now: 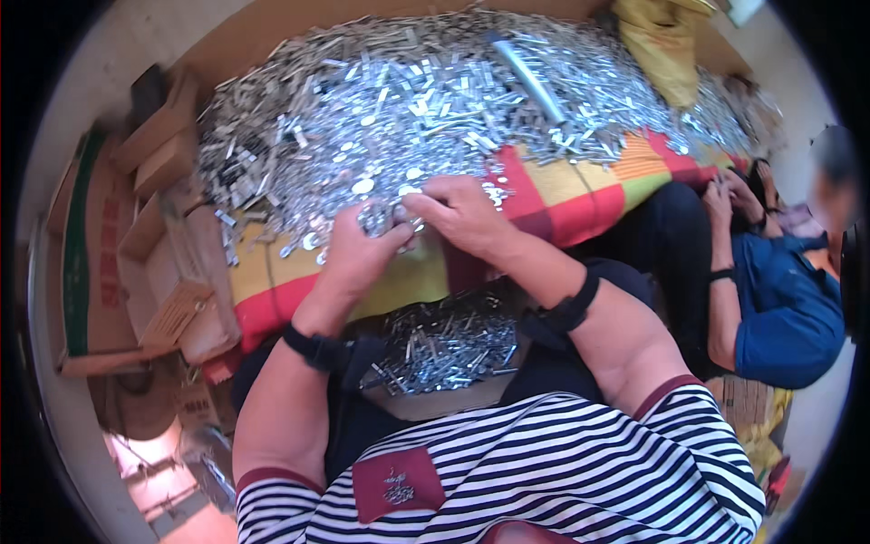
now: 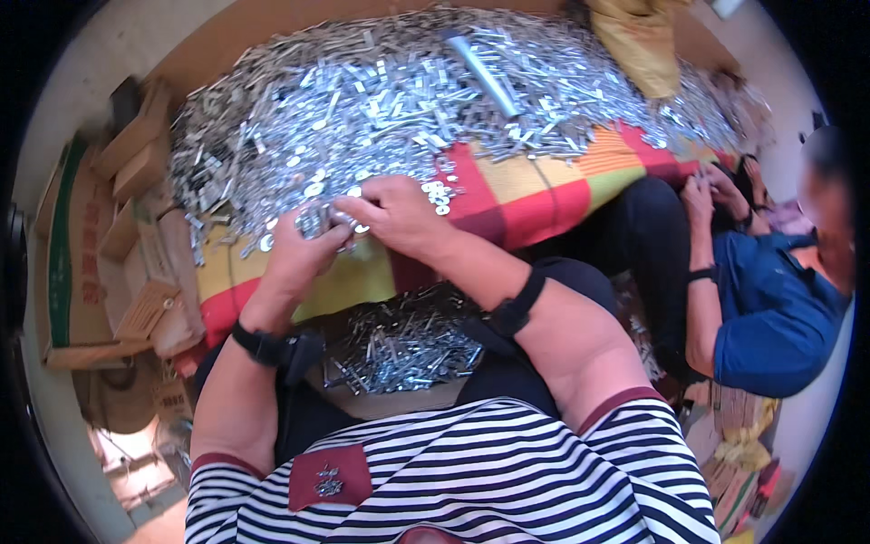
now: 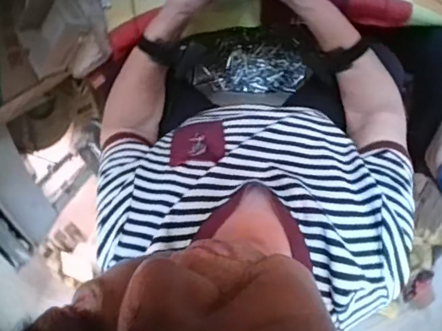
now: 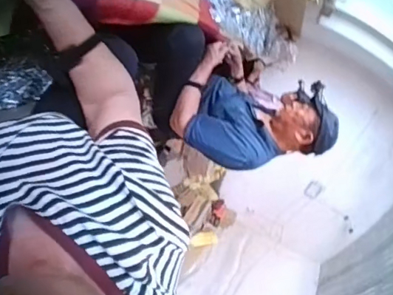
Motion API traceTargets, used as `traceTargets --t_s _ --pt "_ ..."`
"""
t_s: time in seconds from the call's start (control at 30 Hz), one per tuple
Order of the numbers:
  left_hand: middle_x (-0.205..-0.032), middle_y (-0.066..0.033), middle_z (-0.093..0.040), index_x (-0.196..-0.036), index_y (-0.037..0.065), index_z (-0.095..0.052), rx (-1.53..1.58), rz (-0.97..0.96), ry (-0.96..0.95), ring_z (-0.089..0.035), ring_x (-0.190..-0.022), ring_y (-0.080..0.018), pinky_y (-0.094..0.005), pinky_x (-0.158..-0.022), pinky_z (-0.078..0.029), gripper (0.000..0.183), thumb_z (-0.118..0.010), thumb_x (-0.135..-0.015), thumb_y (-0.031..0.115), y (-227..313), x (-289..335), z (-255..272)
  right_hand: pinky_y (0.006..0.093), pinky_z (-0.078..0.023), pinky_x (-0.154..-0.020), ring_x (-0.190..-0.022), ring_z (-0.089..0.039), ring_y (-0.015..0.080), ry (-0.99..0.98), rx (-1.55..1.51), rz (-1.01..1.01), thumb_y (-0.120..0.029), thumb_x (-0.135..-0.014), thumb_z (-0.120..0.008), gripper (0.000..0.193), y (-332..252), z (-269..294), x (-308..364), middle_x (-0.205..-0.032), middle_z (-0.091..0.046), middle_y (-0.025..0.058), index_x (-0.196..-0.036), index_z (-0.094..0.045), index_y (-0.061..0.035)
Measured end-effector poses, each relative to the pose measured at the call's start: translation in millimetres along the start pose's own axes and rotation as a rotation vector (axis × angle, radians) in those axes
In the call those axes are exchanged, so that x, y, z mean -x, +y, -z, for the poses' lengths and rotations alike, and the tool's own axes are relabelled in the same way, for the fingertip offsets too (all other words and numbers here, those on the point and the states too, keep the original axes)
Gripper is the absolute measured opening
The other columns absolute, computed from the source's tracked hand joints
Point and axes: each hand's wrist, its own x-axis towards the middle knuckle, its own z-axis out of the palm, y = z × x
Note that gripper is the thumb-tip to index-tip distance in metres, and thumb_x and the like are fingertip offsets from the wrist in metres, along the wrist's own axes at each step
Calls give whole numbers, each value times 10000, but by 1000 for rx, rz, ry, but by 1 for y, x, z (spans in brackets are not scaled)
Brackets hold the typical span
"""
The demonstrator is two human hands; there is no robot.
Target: The person is sorting and assembling small metal washers onto bolts.
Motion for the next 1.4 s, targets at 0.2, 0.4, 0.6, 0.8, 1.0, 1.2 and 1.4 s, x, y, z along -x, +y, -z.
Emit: traceTargets --t_s 0.2,0.4,0.6,0.8,1.0,1.2,1.4 --pt "-733 -20 -643 -840 20 -614 51 -21 -163 -583 -659 -79 -234 -636 -465 114 -695 -801 92 -6 10 -32 360 -373 -1015 -1128 -524 252 99 -892 -308 -499 -1000 -285 663 -7 8 6 -1194 -564 148 -1140 -534 99" --pt "-696 -32 -624 -843 41 -604 507 150 148 -398 -423 -48 -214 -369 -301 58 -652 -823 68 -4 6 1 387 -297 -1092 -1245 -447 250 97 -1018 -246 -385 -1019 -316 538 -63 -3 42 -1277 -503 188 -1207 -471 95" --pt "-668 -10 -607 -861 47 -617 57 334 -180 -451 -468 -45 -199 -408 -313 108 -680 -774 34 8 23 -7 322 -486 -837 -898 -599 174 103 -491 -269 -145 -968 -486 242 -35 18 30 -869 -613 65 -1123 -567 21" --pt "-748 -51 -603 -951 35 -563 466 428 -254 -460 -471 -71 -176 -364 -283 173 -671 -817 56 -1 20 -11 292 -460 -865 -950 -602 173 -44 -154 7 -158 -960 -503 249 -22 10 20 -961 -654 101 -1009 -654 33" --pt "-786 -93 -623 -1002 24 -552 656 424 -164 -576 -559 -115 -154 -339 -295 169 -611 -882 127 -6 15 -10 359 -411 -979 -1110 -569 267 -266 -139 -97 -212 -970 -484 310 -25 15 20 -1086 -651 168 -1095 -645 22" --pt "-786 -119 -651 -953 -11 -579 716 492 -78 -665 -626 -170 -160 -320 -321 175 -589 -900 156 -8 15 -2 367 -484 -808 -927 -631 293 -200 -84 -144 -202 -898 -571 237 -21 26 11 -984 -662 158 -999 -684 -20" --pt "-728 -91 -654 -919 7 -602 586 483 -17 -561 -472 -89 -153 -313 -293 154 -622 -882 154 2 16 2 416 -495 -696 -795 -620 333 -45 550 -47 -147 -783 -640 127 4 18 14 -852 -623 120 -858 -679 -53"
